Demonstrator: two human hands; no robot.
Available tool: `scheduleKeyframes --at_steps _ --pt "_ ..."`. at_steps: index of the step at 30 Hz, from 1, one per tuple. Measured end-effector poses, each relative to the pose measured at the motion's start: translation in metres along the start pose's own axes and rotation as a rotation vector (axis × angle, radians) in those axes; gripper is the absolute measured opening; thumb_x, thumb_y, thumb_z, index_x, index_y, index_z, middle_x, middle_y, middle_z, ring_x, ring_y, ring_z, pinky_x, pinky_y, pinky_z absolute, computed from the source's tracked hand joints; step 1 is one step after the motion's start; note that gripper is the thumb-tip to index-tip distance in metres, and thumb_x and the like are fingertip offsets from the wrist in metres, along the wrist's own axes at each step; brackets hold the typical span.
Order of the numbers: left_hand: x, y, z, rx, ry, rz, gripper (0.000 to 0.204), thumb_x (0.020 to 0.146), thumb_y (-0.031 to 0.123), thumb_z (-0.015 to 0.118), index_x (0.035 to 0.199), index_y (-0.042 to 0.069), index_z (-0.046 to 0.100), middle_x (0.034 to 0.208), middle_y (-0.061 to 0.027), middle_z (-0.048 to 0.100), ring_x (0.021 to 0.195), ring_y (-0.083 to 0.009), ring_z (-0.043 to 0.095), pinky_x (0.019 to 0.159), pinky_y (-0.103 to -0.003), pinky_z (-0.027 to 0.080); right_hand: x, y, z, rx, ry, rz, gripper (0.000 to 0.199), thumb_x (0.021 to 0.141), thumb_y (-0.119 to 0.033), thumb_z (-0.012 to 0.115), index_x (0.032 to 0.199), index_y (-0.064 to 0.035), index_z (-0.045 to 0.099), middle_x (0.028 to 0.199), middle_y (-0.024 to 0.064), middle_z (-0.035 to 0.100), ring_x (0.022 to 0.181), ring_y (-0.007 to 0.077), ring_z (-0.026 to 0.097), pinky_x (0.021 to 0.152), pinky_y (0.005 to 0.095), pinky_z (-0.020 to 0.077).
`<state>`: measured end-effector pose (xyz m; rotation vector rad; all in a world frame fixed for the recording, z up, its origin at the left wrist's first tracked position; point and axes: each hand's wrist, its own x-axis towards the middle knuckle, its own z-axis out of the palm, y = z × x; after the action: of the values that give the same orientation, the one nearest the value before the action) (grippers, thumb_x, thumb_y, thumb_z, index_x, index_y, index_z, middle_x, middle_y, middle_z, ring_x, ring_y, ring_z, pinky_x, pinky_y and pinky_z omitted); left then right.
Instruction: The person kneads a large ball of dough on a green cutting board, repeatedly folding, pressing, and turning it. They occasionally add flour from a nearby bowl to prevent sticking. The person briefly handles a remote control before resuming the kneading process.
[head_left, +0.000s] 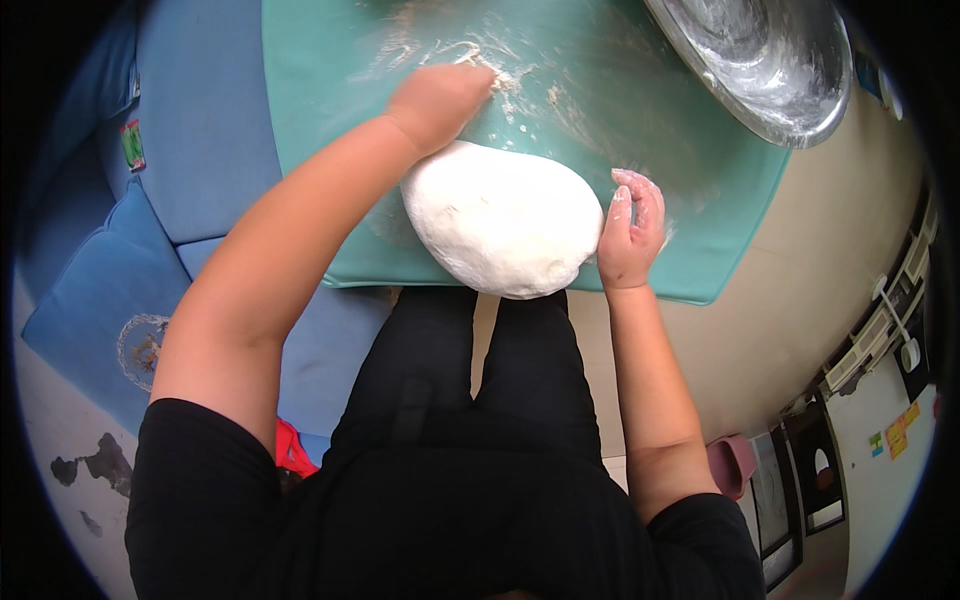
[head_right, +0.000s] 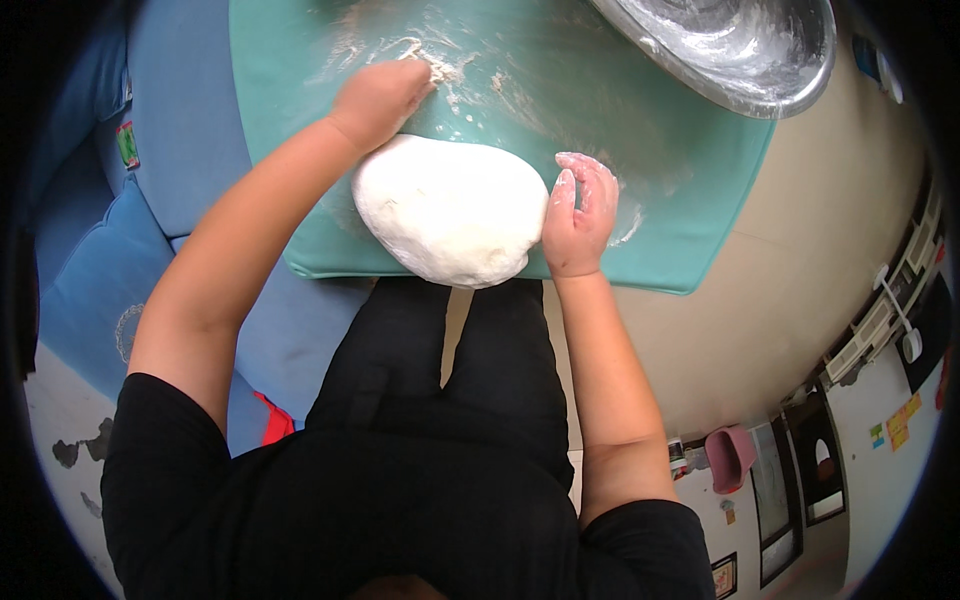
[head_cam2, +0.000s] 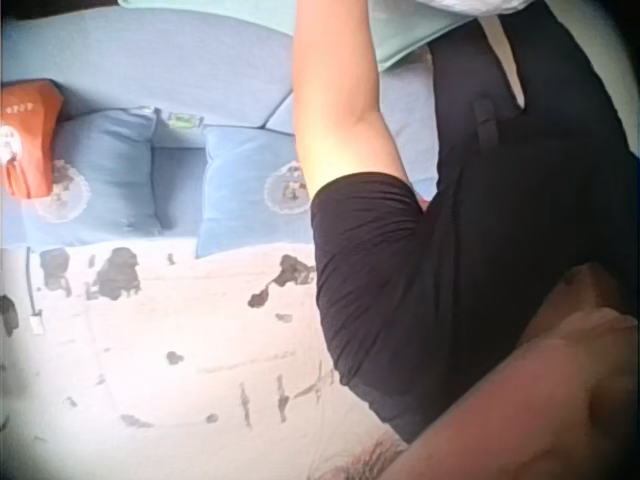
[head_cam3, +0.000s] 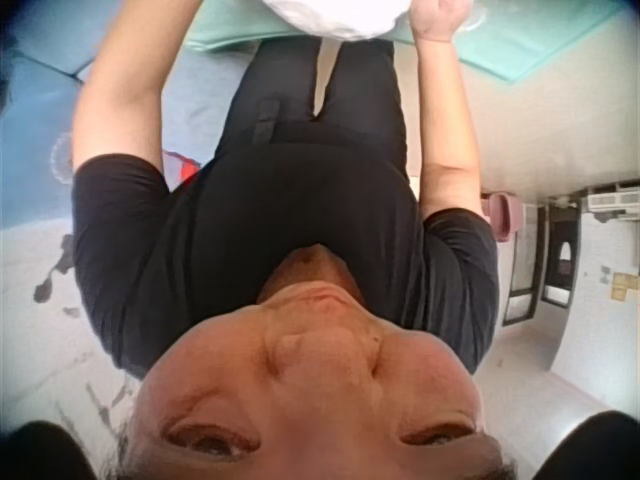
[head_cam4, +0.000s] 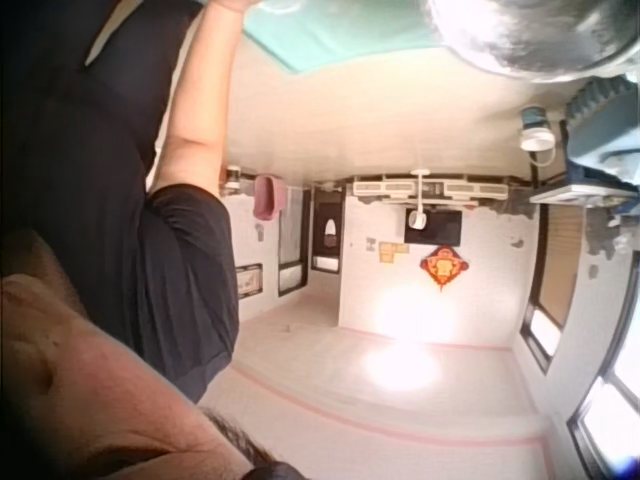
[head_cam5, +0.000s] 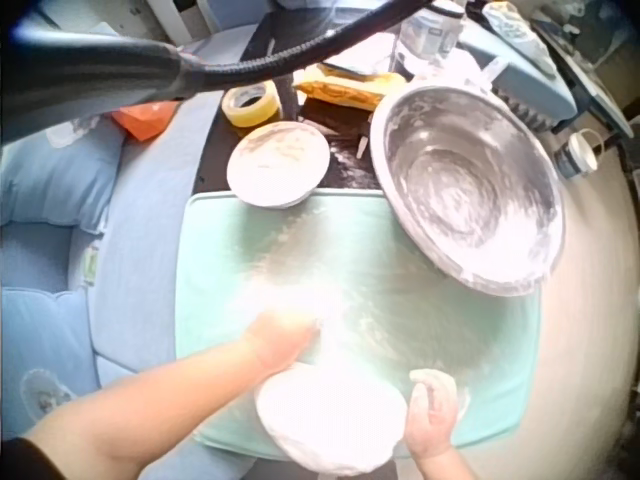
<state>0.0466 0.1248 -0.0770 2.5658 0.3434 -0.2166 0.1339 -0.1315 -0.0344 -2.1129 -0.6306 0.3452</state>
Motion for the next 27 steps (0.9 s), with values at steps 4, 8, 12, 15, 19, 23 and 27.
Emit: scheduleKeyframes --at_steps 4,8,12,15,19,23,27 --pt "-0.013 0.005 -0.008 -0.176 0.126 -0.185 0.01 0.081 0.017 0.062 0.082 0.008 0.058 0.08 -0.0104 0.061 0.077 -0.0302 0.058 0.066 -0.04 0.046 -0.004 0.005 -0.005 0.059 0.002 0.085 0.017 0.082 -0.003 0.05 0.095 -0.0015 0.061 0.099 0.0112 0.06 0.095 0.0257 0.055 0.086 0.0341 0.0426" --pt "-0.022 0.012 -0.006 -0.286 0.196 -0.314 0.011 0.075 0.015 0.069 0.081 0.009 0.064 0.078 -0.0082 0.061 0.076 -0.0276 0.057 0.066 -0.037 0.046 -0.012 0.01 -0.01 0.145 0.008 0.177 0.017 0.084 -0.003 0.05 0.096 -0.0011 0.061 0.1 0.0109 0.059 0.095 0.0236 0.055 0.086 0.0319 0.0427" --pt "-0.026 0.016 -0.001 -0.294 0.255 -0.35 0.013 0.072 0.013 0.072 0.082 0.008 0.065 0.078 -0.007 0.061 0.074 -0.0249 0.058 0.066 -0.034 0.047 -0.016 0.014 -0.014 0.21 0.005 0.276 0.017 0.085 -0.004 0.049 0.097 -0.0013 0.061 0.101 0.01 0.059 0.095 0.0218 0.054 0.085 0.0302 0.0426" --pt "-0.023 0.012 0.002 -0.199 0.3 -0.263 0.015 0.072 0.012 0.073 0.084 0.006 0.065 0.079 -0.0076 0.062 0.071 -0.0232 0.059 0.064 -0.031 0.047 -0.018 0.015 -0.016 0.173 -0.013 0.254 0.017 0.085 -0.005 0.049 0.097 -0.0014 0.062 0.102 0.0096 0.058 0.096 0.0215 0.054 0.086 0.0299 0.0424" --pt "-0.019 0.01 0.007 -0.095 0.347 -0.163 0.012 0.074 0.012 0.071 0.082 0.007 0.065 0.078 -0.0072 0.062 0.07 -0.0252 0.058 0.063 -0.032 0.047 -0.019 0.013 -0.017 0.207 -0.03 0.273 0.018 0.085 -0.005 0.05 0.097 -0.0015 0.062 0.102 0.0102 0.058 0.096 0.0219 0.054 0.086 0.0302 0.0421" --pt "0.002 0.031 0.001 -0.172 0.314 -0.156 0.008 0.076 0.014 0.069 0.079 0.007 0.065 0.079 -0.0061 0.062 0.071 -0.0257 0.058 0.063 -0.033 0.048 -0.018 0.006 -0.021 0.217 -0.027 0.265 0.018 0.085 -0.006 0.05 0.097 -0.0014 0.062 0.101 0.011 0.058 0.096 0.0224 0.054 0.087 0.0308 0.0421" --pt "0.029 0.055 0.007 -0.163 0.259 -0.059 0.008 0.078 0.016 0.067 0.079 0.009 0.066 0.08 -0.0051 0.062 0.073 -0.0254 0.059 0.064 -0.034 0.048 -0.014 0.0 -0.024 0.24 -0.039 0.251 0.017 0.084 -0.006 0.051 0.095 -0.0007 0.062 0.101 0.0122 0.059 0.097 0.0239 0.055 0.087 0.0317 0.0424"
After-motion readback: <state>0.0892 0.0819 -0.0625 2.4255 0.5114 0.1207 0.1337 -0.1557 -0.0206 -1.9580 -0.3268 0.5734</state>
